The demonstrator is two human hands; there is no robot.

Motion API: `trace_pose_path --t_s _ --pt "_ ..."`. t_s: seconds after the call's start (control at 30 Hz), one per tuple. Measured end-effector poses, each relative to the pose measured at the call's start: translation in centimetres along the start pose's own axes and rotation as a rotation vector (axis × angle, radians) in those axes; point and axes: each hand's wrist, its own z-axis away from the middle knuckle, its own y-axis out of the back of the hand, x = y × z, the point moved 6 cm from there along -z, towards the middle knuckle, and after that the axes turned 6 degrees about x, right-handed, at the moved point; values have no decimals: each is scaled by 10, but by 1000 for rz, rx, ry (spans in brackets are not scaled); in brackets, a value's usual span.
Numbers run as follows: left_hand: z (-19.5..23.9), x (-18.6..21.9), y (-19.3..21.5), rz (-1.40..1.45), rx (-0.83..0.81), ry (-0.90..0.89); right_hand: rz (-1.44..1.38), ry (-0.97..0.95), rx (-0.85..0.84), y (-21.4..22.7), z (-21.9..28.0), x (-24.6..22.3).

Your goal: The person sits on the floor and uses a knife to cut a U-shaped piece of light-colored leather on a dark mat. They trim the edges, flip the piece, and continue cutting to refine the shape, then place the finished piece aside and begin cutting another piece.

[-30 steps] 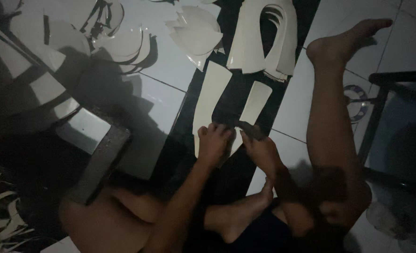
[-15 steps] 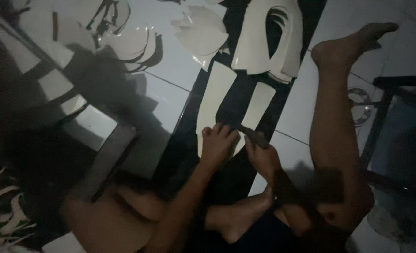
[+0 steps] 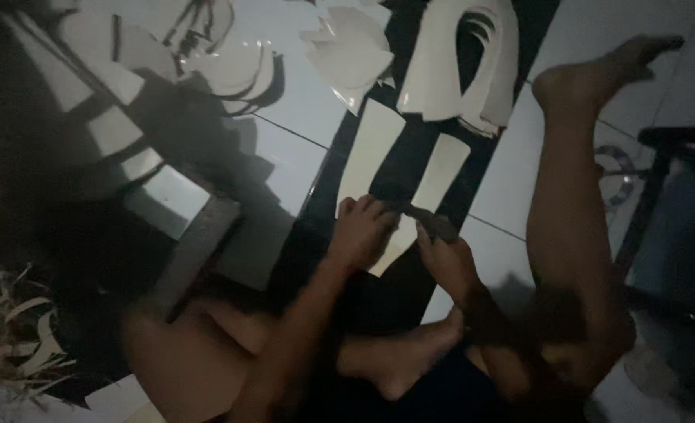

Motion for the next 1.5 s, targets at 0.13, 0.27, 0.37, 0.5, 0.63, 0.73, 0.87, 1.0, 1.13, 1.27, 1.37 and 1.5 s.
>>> trace_pose_path --t_s 0.13,0.27,0.37,0.5,0.63,0.73,0.87,1.0,1.13,1.27,1.37,1.5 --pt "4 -1 -8 61 -23 46 -38 -221 -153 2 -2 4" --pt "3 1 -14 13 -55 30 -25 -31 -64 19 -6 -20" --pt "4 0 -14 -2 -26 9 -47 -63 -59 15 -5 -19" --pt "5 3 -14 -24 -28 -6 57 -22 -120 4 -3 -11" --pt "2 2 -15 -59 5 -22 -68 -127 -47 -1 -2 2" --pt "14 7 -10 -38 135 -60 -47 -79 -64 -9 5 0" --pt "4 3 -8 -59 33 -17 -79 -54 -37 -6 -1 -5" --pt "1 -2 -3 -45 -17 0 34 -60 -67 -15 4 2" --pt "-8 -9 1 -26 -124 -42 15 -136 -94 -15 2 10" --pt "-1 -8 3 -27 -120 -59 16 -122 -168 -12 3 1" --pt "-3 -9 -6 -14 -185 -28 27 -48 -97 0 1 -10" --pt "2 -11 -6 -48 -99 -59 101 -29 -111 -10 6 -16"
